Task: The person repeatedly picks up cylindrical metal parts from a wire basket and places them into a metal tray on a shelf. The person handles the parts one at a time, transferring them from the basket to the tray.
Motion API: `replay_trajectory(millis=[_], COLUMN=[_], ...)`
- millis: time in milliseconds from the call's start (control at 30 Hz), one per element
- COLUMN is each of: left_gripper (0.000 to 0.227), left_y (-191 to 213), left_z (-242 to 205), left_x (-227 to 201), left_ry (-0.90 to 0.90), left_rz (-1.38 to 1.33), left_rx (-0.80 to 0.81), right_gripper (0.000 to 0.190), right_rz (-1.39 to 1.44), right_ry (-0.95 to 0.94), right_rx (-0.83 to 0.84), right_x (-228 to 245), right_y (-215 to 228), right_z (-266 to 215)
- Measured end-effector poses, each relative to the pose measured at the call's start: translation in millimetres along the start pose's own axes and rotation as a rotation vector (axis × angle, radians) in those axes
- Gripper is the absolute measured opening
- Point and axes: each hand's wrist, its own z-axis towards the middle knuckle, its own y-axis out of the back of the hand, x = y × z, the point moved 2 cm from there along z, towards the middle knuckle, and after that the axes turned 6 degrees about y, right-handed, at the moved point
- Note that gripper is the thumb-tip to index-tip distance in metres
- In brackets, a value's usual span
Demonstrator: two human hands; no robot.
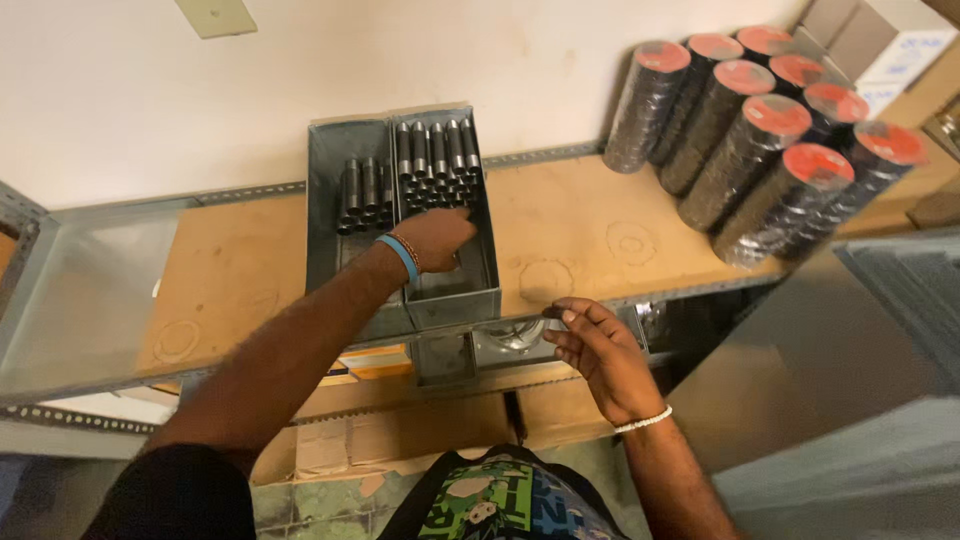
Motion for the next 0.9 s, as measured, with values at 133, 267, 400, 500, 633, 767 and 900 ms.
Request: replay_trajectory(millis=[133, 267, 400, 500, 633, 767, 900], left_gripper=[0.041, 0.033, 0.033, 0.036, 0.035, 0.034, 0.033], left_y=[-10.3, -2.1, 47.2, 26.9, -44.6, -104.4, -144.3], left_z=[-15.5, -52.6, -141.9, -174.1, -191.5, -206.6, -231.6], left_x=[-3.7, -28.0, -114.1, -189.2, -284.9, -366.2, -423.7], left_ry=[-0.058, -0.028, -0.205, -0.425, -0.581, -0.695, -0.772], left_rz=[0.077, 0.013, -0.303, -0.509, -0.585, -0.545, -0.553], left_rx=[-0.042, -0.289, -0.549, -0.510, -0.338, -0.200, -0.044], right_gripper=[0.032, 0.038, 0.032, 0.027, 0.026, 0.038, 0.043], right_rz=[0.020, -0.042, -0.030, -0.054, -0.071, -0.255, -0.346], right_ry=[0.054, 0.101, 0.183, 0.211, 0.263, 0.281, 0.251], right_rx=[-0.078, -0.211, -0.434, -0.630, -0.843, -1.096, -1.289], right_x=[-19.2, -38.4, -45.8, -68.7, -96.6, -132.6, -163.8], right_y=[13.0, 46.5, 74.8, 113.0, 142.7, 174.0, 188.4], right_z=[-27.1, -72.8, -159.9, -236.6, -350.3, -458.1, -551.2])
